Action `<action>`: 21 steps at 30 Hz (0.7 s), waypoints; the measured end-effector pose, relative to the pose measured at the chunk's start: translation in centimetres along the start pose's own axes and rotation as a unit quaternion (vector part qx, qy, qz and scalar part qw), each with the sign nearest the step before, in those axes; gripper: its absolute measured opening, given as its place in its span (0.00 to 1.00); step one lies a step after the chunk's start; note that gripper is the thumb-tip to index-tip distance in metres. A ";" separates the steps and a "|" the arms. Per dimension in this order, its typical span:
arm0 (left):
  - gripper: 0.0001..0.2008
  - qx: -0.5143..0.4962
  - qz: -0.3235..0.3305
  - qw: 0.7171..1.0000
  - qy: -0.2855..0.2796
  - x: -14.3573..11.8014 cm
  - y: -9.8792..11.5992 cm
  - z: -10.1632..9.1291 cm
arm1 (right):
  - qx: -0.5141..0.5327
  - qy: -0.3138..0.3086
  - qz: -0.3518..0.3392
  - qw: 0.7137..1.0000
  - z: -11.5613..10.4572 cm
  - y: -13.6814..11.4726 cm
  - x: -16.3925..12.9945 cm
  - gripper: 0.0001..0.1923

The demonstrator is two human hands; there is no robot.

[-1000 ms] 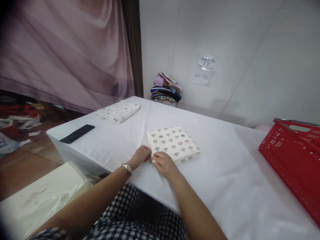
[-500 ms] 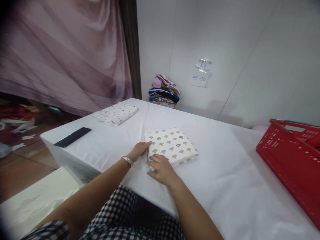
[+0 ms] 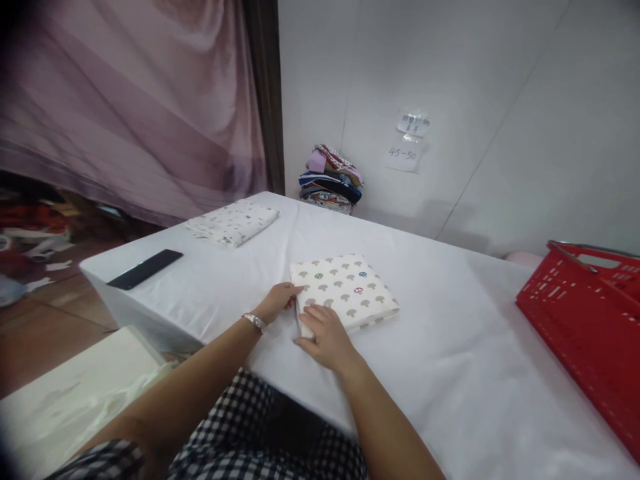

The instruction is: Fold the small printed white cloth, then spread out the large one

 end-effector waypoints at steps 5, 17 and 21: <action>0.19 0.015 -0.011 0.999 0.041 2.0 0.7 -0.8 | -0.022 -0.080 0.027 0.996 -0.1 -0.3 0.1 0.23; 0.12 0.049 -0.027 0.994 0.096 3.9 0.6 -1.7 | -0.045 -0.111 0.028 0.992 0.0 -0.4 0.1 0.23; 0.19 0.076 -0.026 0.988 0.134 5.1 1.2 -2.2 | -0.084 -0.106 0.018 0.991 0.3 -0.5 0.1 0.23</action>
Point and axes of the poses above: each hand's wrist, its own x-axis towards the middle knuckle, its own z-axis out of the palm, y = z × x, the point moved 1 cm from there along x, towards the middle knuckle, and after that the axes turned 12 degrees about -y, right-handed, at the moved point
